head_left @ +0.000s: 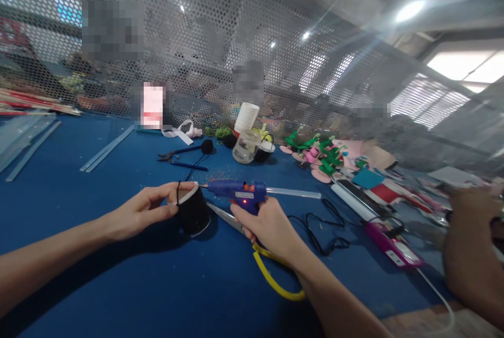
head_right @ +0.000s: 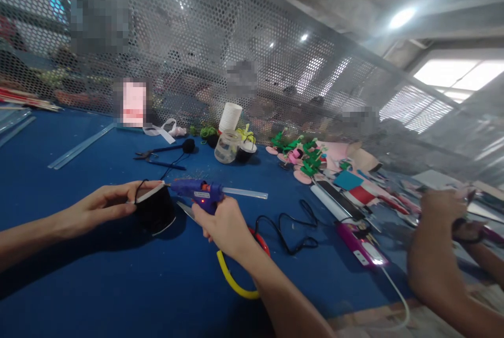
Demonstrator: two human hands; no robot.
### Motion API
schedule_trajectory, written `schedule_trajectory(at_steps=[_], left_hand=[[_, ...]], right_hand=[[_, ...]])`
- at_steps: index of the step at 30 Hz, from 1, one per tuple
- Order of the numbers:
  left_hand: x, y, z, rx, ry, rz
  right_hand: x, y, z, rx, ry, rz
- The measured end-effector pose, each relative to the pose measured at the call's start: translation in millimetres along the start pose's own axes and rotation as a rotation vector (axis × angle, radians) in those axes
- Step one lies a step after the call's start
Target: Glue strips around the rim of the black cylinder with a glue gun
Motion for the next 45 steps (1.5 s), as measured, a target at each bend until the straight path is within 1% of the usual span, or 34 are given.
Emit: schedule_trajectory(at_steps=[8,13,17,22,28,34,39,45], left_hand=[[-2,1.7,1,-0.005,-0.021,-0.029],[-2,1.3,1,0.027,-0.022,0.01],[0,0.7,1,-0.01,-0.019,-0.019],[0,1.2,1,-0.019,-0.028,-0.012],[-2,-0.1,0,-0.04,-0.039,0.018],[-2,0.7,1,-0.038,-0.06,0.029],[-3,0.3,1,-0.04,-0.07,0.035],[-4,1.0,2,-0.053,-0.078,-0.011]], right_hand=[[-4,0,6,-0.043,-0.002,0.01],[1,-1,1,-0.022,-0.016,0.004],[-1,-2,3,-0.03,-0.016,0.004],[-9,-2,10,-0.031,0.038,0.013],[-6,-3,15,-0.03,-0.004,0.0],[-10,-6,20,-0.07,0.006,0.0],[-8,-7,19,-0.091,0.005,-0.019],[-6,-2,10,-0.066,0.016,-0.007]])
Point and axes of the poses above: each hand's wrist, its own z-axis away from the middle knuckle, its own y-axis out of the back of the hand, x = y × z, the point moved 6 cm from there along -z, towards the middle knuckle, and after that the axes turned 7 degrees about -y, right-handed, at the moved point
